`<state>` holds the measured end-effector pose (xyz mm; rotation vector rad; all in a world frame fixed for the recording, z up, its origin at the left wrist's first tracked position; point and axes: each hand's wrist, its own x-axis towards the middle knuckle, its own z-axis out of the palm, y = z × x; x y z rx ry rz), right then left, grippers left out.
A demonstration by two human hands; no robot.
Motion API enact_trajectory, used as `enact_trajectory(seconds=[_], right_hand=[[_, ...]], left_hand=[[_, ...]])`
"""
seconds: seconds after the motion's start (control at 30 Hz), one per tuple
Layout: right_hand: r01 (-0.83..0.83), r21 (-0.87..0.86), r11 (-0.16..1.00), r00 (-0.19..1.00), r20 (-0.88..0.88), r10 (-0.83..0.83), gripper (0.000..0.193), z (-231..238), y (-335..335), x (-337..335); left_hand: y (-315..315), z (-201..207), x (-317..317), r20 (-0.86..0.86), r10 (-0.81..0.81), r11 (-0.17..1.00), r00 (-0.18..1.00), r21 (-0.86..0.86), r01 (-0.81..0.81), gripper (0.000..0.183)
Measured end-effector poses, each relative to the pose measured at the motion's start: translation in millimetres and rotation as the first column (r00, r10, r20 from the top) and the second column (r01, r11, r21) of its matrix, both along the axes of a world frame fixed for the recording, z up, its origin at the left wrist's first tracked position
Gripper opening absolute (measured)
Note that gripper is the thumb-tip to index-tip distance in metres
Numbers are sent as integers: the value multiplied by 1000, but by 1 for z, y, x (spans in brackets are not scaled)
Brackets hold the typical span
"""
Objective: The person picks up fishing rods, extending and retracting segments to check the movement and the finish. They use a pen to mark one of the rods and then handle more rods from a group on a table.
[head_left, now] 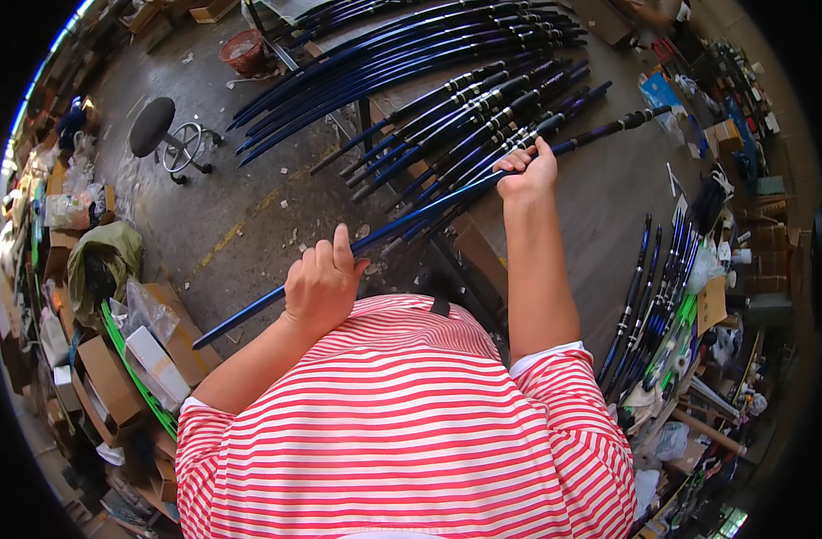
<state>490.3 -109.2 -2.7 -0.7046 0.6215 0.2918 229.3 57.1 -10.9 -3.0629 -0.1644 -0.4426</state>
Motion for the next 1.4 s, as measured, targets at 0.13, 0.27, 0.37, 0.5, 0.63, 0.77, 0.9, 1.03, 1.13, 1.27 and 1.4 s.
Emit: enact_trajectory(seconds=[0.13, 0.27, 0.37, 0.5, 0.63, 0.77, 0.9, 1.03, 1.13, 1.27, 1.4], right_hand=[[-52, -40, 998, 995, -88, 48, 48, 2, -8, -2], [-219, 256, 942, 975, 17, 222, 50, 9, -43, 0], [-333, 415, 847, 943, 172, 286, 48, 4, -61, 6], [-388, 436, 812, 922, 181, 343, 44, -43, -83, 49], [-332, -31, 943, 943, -32, 331, 29, -105, -99, 80], [-401, -725, 561, 837, -41, 546, 34, -147, -134, 97], [-462, -855, 236, 726, -212, 654, 43, -145, -152, 104], [-333, -942, 37, 663, -206, 720, 47, -137, -151, 105], [-340, -913, 227, 683, -74, 726, 44, -122, -131, 97], [-632, -497, 595, 698, -32, 715, 29, -112, -91, 85], [-517, -185, 836, 810, 211, 547, 15, -106, -73, 79]], left_hand=[[-5, 7, -4, -243, 28, 985, 970, -157, -68, 37], [-4, 24, -4, -588, -365, 625, 722, -730, -278, 38], [2, 5, -10, -479, -704, -284, 523, -485, -827, 41], [-24, 9, 41, -590, -552, 84, 589, -742, -665, 38], [-64, -62, 70, -591, -218, 658, 777, -676, -330, 33], [-96, -104, 83, -451, -107, 777, 886, -594, -208, 26], [-101, -96, 91, -87, 8, 889, 996, -456, -47, 21], [-84, -88, 102, -200, 262, 912, 944, -270, -310, 27], [-70, -99, 97, -280, 193, 919, 940, -283, -273, 23], [-69, -71, 98, -310, 61, 824, 949, -520, -223, 21], [-67, -55, 88, -280, -10, 556, 960, -800, -227, 31]])
